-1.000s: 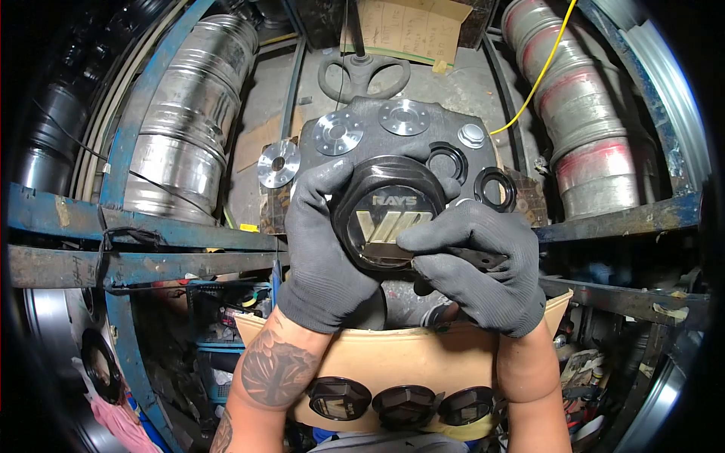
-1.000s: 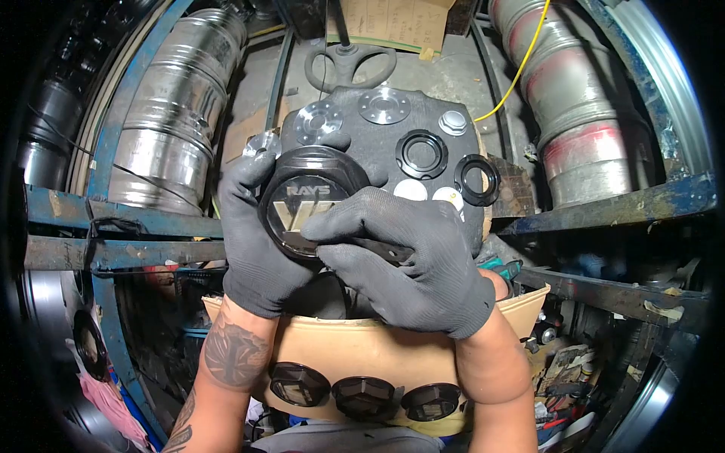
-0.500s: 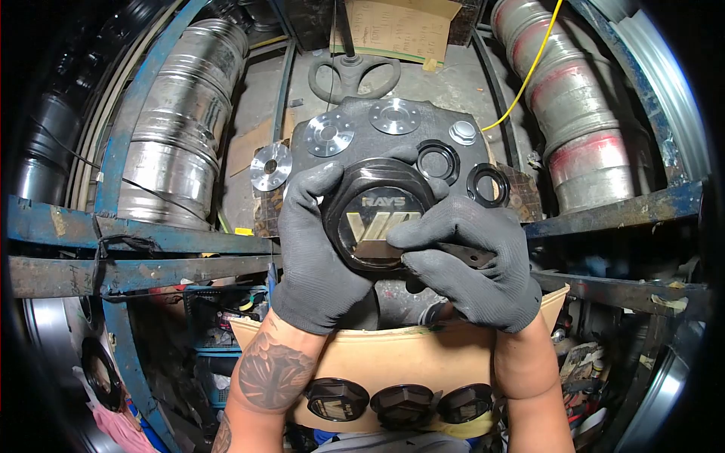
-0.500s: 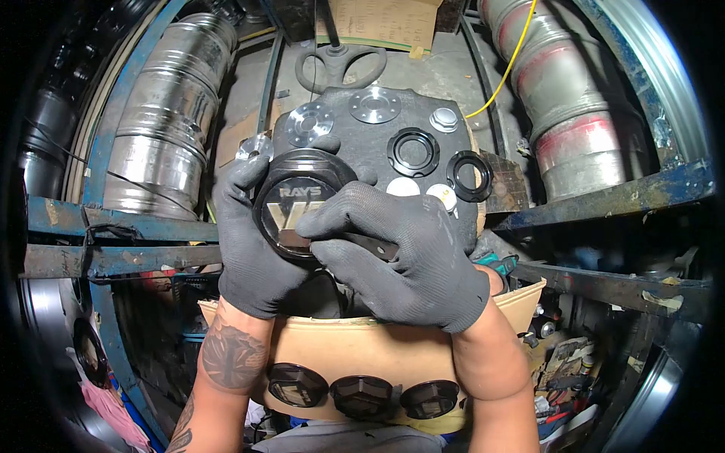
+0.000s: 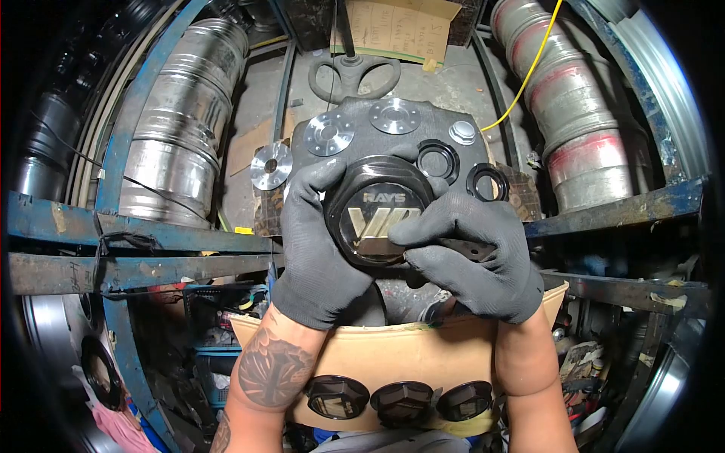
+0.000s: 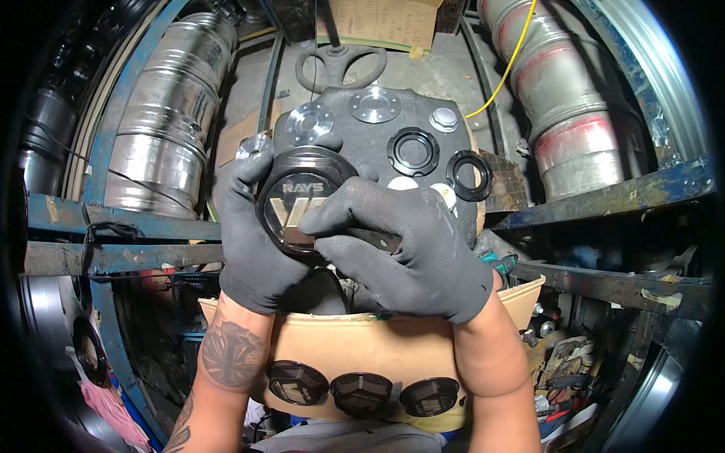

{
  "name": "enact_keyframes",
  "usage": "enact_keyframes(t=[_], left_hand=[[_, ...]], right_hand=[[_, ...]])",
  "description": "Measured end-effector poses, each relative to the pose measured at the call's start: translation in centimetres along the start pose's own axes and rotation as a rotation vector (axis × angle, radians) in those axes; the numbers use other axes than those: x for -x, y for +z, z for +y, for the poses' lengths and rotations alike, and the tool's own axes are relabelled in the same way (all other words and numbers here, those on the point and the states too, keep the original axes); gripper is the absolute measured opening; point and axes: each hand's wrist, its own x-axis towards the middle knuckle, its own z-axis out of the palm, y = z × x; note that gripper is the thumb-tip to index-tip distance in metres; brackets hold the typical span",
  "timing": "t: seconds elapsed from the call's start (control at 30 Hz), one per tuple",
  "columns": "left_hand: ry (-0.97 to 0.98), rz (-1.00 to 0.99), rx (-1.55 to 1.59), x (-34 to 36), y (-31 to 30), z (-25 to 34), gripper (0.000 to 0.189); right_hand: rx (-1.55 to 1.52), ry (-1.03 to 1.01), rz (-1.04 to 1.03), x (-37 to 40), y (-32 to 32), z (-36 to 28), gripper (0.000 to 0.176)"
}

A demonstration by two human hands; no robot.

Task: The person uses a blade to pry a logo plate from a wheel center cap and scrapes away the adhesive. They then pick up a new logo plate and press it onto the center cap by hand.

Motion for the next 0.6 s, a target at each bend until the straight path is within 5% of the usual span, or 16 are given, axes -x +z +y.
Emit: enact_keyframes(t=[0.27,0.6], left_hand=[[-0.001,0.231,-0.132,-0.1,1.7,0.4,0.055],[0.063,0.264,-0.156,0.2,0.6,0.3,0.043]], right_hand=[[-0.034,0.051,0.035,0.0,0.5,-0.5,0.018],[-0.04,0.027,0.087,-0.1,1.0,0.1,0.021]])
